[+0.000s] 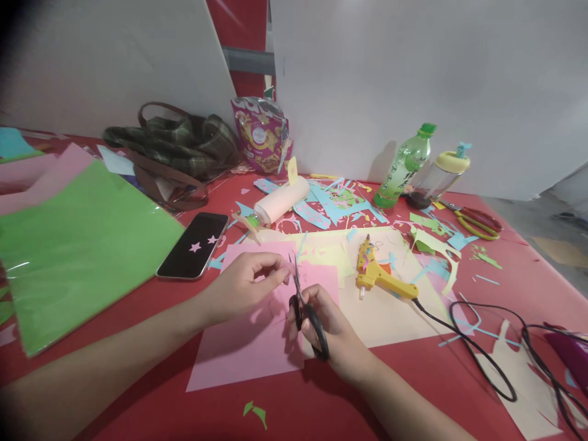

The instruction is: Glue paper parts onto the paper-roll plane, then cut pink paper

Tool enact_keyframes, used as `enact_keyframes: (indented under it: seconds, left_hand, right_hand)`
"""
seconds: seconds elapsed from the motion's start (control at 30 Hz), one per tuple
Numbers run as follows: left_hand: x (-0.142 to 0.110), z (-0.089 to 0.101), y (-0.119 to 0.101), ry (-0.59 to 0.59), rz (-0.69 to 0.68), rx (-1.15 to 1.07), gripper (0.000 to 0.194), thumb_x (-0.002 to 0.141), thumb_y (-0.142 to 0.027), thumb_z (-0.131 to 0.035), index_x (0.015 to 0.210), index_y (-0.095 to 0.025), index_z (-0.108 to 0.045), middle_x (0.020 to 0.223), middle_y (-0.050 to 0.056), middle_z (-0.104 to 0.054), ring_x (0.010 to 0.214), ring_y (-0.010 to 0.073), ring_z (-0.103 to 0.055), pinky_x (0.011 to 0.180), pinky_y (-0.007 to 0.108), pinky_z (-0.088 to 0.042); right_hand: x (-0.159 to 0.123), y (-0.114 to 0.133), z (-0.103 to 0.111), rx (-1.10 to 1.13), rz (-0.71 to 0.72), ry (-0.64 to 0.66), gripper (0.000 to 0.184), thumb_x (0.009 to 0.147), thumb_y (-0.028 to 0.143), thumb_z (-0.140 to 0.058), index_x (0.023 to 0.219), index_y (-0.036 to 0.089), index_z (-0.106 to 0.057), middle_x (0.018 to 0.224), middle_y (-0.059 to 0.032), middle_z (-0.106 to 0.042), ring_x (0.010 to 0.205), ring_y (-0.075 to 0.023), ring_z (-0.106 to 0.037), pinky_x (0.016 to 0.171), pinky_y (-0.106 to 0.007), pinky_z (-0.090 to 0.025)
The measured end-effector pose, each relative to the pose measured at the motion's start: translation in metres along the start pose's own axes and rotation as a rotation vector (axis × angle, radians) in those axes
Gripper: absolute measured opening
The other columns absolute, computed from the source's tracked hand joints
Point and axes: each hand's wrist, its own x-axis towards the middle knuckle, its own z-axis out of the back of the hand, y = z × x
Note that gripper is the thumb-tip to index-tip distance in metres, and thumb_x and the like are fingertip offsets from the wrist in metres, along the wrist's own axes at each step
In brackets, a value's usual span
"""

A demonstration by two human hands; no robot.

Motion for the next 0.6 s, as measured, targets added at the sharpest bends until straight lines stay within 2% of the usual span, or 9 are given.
enact_keyframes:
  seconds: [0.37, 0.6]
  left_hand:
    - [0.002, 0.010, -0.002, 0.125, 0.000, -0.078, 0.023, 0.077, -0.028, -0.039, 0.061, -0.015, -0.050, 0.059, -0.002, -0.047, 0.056, 0.0087, -0.043, 0.055, 0.020, -0.036]
    - [0.002, 0.013, -0.003, 0.142, 0.008, -0.104, 0.023, 0.076, -0.029, -0.042, 0.063, -0.014, -0.053, 0.055, -0.003, -0.045, 0.053, 0.0078, -0.040, 0.051, 0.019, -0.033]
  right_hand:
    - [-0.001, 0.003, -0.002, 0.004, -0.027, 0.027, 0.030, 0.072, 0.045, -0.053, 0.083, 0.022, -0.036, 0.076, -0.0017, -0.046, 0.064, -0.0133, -0.046, 0.060, -0.030, -0.039]
    - [-0.001, 0.002, -0.001, 0.005, -0.015, 0.045, 0.029, 0.073, 0.042, -0.054, 0.083, 0.022, -0.037, 0.077, -0.0019, -0.046, 0.065, -0.0128, -0.046, 0.059, -0.028, -0.038]
